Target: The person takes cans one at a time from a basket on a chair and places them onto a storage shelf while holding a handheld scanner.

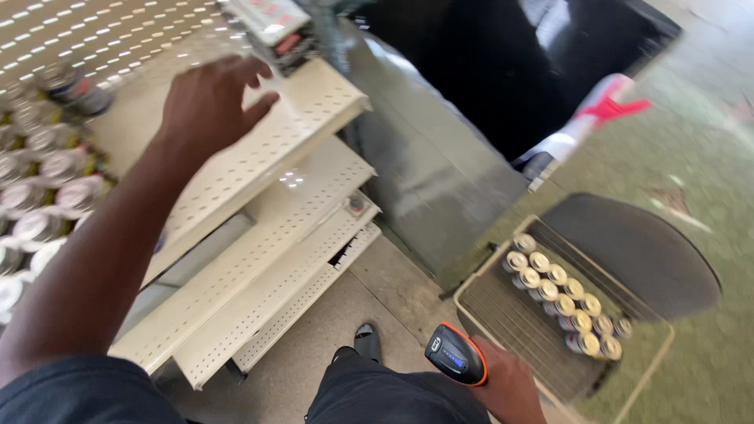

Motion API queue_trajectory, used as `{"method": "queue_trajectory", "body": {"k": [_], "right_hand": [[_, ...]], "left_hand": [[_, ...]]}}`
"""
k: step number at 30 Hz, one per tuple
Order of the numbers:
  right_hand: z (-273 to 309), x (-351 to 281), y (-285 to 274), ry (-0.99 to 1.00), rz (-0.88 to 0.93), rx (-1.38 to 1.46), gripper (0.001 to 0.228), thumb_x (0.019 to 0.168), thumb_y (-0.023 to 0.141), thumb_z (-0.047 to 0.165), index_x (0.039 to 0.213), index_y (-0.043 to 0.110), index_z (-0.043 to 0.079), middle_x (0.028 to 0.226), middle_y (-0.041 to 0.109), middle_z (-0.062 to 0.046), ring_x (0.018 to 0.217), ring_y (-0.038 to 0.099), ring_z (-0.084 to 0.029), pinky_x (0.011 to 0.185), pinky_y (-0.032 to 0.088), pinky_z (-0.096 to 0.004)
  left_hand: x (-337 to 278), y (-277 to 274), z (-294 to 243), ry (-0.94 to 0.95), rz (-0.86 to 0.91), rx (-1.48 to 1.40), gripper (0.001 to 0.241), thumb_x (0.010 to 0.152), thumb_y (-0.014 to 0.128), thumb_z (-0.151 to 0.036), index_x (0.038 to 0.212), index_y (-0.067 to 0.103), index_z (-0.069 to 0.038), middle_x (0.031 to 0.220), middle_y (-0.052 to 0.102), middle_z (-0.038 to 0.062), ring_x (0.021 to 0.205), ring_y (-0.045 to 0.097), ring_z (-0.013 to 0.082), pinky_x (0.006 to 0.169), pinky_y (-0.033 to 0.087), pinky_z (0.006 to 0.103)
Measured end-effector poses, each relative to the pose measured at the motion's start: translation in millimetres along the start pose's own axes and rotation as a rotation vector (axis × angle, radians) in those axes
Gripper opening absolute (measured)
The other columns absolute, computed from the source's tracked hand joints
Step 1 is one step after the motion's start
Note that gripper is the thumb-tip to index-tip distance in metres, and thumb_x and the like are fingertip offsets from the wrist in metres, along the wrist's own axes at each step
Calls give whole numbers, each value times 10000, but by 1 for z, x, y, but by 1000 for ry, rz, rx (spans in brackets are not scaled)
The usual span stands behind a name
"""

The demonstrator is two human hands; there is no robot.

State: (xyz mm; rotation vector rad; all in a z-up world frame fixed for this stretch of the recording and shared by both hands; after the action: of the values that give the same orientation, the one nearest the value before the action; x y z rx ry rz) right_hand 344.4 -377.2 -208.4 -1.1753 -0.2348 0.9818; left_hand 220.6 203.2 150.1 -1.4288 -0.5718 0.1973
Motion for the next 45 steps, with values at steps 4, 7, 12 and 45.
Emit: {"method": "queue_trajectory", "body": {"k": [4,7,12,45], "right_hand": [[-32,-42,-23,87,-76,96,527,803,930,792,1006,718,354,953,860,45,994,819,-354,783,589,-490],[-45,-77,-61,209,-96,188,447,849,898,736,906,702,338,822,819,70,862,824,-286,733,544,-418],[-125,-126,-47,471,-19,234,472,836,901,707,891,646,314,784,793,75,765,721,-301,725,510,-409],[-354,-147,71,829,-14,540,229,909,835,452,1086,766,325,886,805,143,780,762,-218,740,565,-390]], "left_hand": [[-5,11,-160,297,14,-132,306,1181,814,-366,1384,788,-138,1201,858,59,897,812,275,707,673,539],[-20,39,-275,545,1,-266,320,1204,727,-342,1395,810,-98,1287,875,123,960,839,262,655,693,428],[-45,158,-412,584,336,-439,383,1167,701,-436,1426,776,-163,1241,863,35,927,845,211,658,701,429],[-96,818,-728,545,356,-34,839,908,889,-3,1651,596,-260,1707,525,187,1274,623,429,934,622,543]]}}
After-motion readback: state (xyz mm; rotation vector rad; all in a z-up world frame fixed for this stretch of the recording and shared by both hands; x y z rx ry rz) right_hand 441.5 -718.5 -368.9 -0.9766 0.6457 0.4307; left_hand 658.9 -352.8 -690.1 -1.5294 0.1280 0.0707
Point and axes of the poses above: each hand's wrist, its own x-axis towards the middle knuckle, its own y-axis out of the palm, z = x × y, the point moved 9 cm from there along x, towards the middle knuckle
